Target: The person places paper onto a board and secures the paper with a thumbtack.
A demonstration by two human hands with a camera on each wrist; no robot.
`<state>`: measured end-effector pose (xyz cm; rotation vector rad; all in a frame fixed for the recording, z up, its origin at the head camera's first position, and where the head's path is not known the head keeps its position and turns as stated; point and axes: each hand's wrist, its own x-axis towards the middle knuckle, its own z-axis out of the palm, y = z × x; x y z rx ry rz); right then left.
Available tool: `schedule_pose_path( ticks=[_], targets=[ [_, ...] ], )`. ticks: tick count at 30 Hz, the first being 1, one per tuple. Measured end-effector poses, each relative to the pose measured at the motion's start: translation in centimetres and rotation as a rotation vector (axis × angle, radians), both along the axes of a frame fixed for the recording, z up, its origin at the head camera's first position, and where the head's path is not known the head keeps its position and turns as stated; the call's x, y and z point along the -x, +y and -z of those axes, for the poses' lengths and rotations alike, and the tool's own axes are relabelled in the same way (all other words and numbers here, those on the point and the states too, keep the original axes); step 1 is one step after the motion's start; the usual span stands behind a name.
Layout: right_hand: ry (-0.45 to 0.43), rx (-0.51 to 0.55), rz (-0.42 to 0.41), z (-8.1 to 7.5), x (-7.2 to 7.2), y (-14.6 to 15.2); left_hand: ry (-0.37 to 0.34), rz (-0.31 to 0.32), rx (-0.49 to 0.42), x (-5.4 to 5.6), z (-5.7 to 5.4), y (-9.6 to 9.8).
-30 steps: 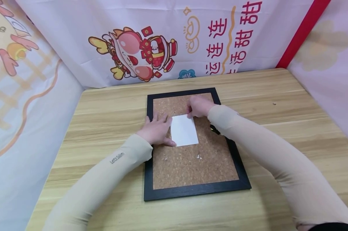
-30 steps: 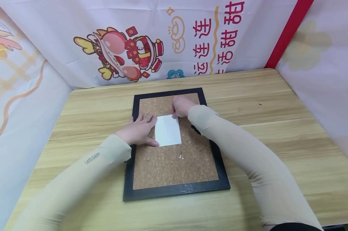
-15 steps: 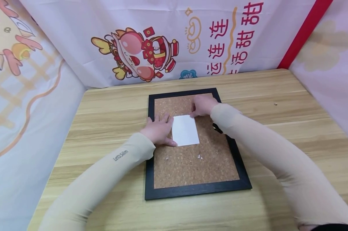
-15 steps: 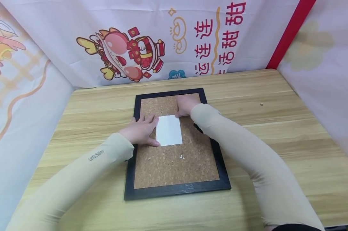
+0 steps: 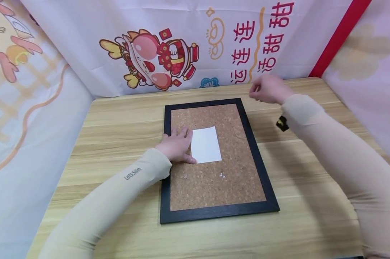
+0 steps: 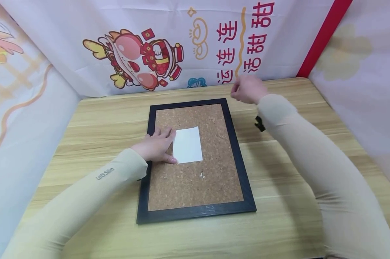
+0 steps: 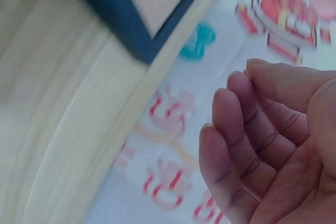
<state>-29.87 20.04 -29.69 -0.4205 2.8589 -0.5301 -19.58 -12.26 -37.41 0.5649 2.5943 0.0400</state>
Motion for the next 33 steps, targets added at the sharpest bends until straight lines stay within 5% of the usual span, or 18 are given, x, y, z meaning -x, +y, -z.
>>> schedule_pose_path(
  ticks=[7, 17, 24, 33],
  targets=[
    [-0.005, 0.014, 0.139, -0.2, 0.2, 7.5, -0.003, 0.005, 0.011, 0.0, 0.2, -0.2],
    [0.025, -0.002, 0.173, 3.8, -0.9, 17.0, -0.005, 0.007, 0.006, 0.0, 0.4, -0.3],
    [0.012, -0.049, 0.149, 7.1, -1.8, 19.9, -0.015, 0.010, 0.001, 0.1, 0.6, -0.4],
    [0.002, -0.043, 0.183, 9.4, -2.0, 21.1, -0.017, 0.016, -0.013, 0.1, 0.4, -0.2]
  ],
)
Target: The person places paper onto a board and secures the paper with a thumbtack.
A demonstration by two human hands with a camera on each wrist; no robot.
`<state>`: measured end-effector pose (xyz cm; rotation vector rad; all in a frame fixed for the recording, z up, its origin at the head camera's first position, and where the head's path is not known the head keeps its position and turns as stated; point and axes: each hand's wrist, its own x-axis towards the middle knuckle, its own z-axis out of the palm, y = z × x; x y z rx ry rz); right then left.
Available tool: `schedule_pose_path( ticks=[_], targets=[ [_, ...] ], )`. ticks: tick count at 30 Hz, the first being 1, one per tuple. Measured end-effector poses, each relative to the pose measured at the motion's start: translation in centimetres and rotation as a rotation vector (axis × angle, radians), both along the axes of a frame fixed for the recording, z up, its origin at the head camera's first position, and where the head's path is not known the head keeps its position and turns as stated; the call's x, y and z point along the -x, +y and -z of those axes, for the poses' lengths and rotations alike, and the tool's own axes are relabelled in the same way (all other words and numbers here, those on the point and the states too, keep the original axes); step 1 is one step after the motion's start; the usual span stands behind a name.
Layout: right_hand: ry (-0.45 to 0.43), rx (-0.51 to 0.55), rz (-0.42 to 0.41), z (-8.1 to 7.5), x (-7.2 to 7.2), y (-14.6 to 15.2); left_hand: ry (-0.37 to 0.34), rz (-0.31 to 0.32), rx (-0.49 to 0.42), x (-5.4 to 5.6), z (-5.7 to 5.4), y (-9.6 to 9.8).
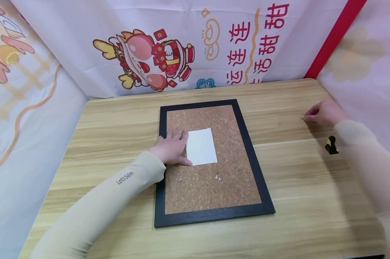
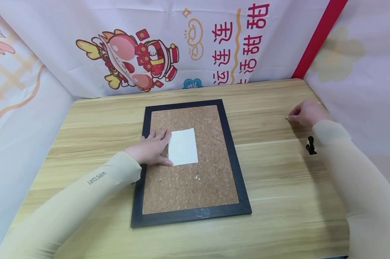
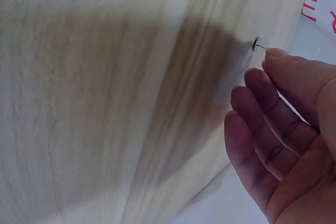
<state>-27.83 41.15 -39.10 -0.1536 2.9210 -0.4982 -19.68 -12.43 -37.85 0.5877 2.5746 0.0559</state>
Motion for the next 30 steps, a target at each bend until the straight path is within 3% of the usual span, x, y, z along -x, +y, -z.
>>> schedule_pose_path(
  ticks=[22, 30],
  targets=[
    [0.052, -0.071, -0.030, 1.4, 0.3, 0.0, -0.010, -0.002, -0.019, -0.3, -0.3, 0.1],
    [0.120, -0.050, -0.047, 0.6, -0.3, -1.3, -0.012, -0.012, -0.019, -0.3, -0.3, 0.0]
  ],
)
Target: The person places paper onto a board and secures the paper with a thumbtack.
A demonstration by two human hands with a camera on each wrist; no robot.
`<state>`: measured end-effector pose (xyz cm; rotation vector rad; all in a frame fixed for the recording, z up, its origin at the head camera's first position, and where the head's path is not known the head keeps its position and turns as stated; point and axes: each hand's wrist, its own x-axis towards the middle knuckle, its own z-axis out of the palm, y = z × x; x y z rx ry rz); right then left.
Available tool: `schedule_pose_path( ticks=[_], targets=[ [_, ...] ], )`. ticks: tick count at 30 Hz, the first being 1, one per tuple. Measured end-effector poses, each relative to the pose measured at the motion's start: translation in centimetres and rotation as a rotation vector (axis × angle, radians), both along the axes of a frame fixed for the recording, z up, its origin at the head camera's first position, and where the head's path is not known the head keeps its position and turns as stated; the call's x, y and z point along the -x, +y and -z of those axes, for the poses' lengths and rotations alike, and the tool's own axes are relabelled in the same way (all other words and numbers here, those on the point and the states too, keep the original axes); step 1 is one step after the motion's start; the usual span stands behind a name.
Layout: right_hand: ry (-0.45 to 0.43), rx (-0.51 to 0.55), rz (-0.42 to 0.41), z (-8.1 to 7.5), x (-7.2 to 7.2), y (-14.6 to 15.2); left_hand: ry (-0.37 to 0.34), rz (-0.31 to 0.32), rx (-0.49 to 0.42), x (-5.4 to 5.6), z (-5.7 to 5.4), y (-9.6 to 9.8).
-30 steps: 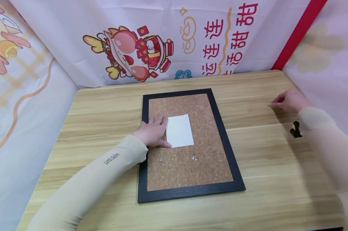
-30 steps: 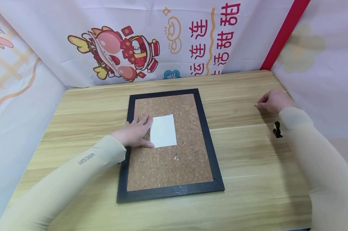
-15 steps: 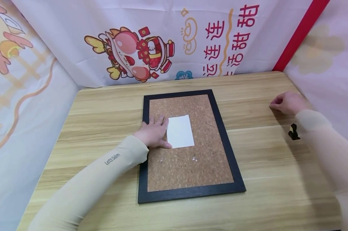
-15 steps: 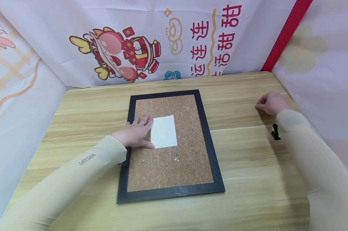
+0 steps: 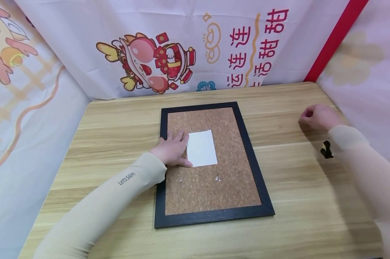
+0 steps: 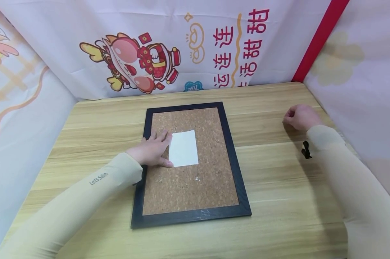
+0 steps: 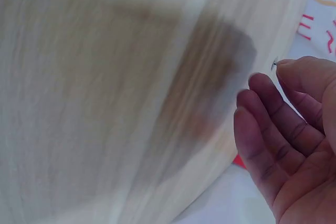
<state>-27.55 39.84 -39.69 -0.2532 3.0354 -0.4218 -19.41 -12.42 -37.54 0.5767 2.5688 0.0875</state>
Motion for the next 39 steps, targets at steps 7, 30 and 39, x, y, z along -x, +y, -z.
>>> schedule_pose_path(
  ticks=[7, 30, 39],
  targets=[
    [0.102, 0.047, -0.013, -1.2, -0.6, -2.0, 0.006, -0.002, -0.004, 0.1, 0.1, -0.1],
    [0.030, 0.339, -0.005, -3.8, -2.6, -9.8, 0.021, 0.008, 0.002, 0.0, 0.4, -0.2],
    [-0.090, 0.546, -0.068, -4.6, -4.1, -15.2, 0.017, 0.010, 0.004, 0.0, 0.2, -0.2]
  ],
)
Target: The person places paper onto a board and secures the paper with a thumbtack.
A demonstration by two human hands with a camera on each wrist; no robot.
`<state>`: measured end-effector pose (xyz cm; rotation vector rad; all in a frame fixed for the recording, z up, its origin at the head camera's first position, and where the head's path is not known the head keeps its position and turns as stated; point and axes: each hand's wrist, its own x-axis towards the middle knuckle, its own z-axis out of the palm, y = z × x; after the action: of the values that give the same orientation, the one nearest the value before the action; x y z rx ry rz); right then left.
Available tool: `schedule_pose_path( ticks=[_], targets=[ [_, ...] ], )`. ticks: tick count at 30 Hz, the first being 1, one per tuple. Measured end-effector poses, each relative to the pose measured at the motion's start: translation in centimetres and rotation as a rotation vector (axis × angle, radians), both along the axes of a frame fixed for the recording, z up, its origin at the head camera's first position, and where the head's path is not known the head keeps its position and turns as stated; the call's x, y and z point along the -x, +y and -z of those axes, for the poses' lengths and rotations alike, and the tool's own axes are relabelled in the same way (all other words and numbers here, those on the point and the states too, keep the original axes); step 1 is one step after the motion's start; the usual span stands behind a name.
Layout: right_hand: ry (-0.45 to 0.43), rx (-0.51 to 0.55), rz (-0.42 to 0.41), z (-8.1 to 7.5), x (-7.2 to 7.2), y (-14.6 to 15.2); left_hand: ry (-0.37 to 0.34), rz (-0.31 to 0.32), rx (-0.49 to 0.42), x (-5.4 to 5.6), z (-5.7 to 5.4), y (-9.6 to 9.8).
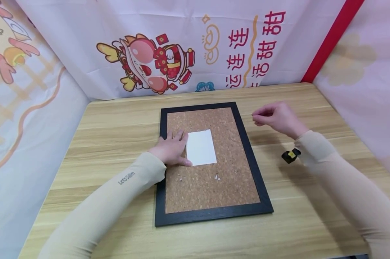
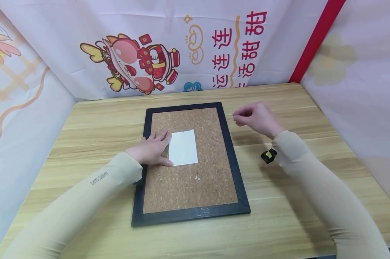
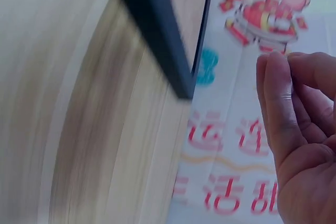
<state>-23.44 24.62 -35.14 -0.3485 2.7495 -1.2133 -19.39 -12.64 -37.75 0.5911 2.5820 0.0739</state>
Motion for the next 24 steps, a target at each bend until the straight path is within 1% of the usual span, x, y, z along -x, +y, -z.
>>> schedule_pose_path(
  ticks=[5, 11, 14, 19, 24],
  targets=[
    [-0.001, 0.071, -0.073, -0.2, -1.3, -3.0, -0.007, 0.001, -0.001, 0.1, 0.0, -0.1],
    [-0.005, 0.145, -0.166, -0.1, -3.1, -6.5, -0.002, 0.000, -0.006, 0.1, 0.3, -0.3],
    [0.002, 0.185, -0.238, 0.0, -3.9, -8.2, -0.003, -0.002, -0.006, 0.1, 0.4, -0.4],
    [0.011, 0.279, -0.357, 0.3, -5.3, -10.8, 0.001, -0.005, 0.001, 0.2, 0.1, -0.3],
    [0.047, 0.286, -0.412, 0.5, -6.5, -12.8, 0.003, -0.016, -0.003, 0.2, 0.0, -0.3]
  ],
)
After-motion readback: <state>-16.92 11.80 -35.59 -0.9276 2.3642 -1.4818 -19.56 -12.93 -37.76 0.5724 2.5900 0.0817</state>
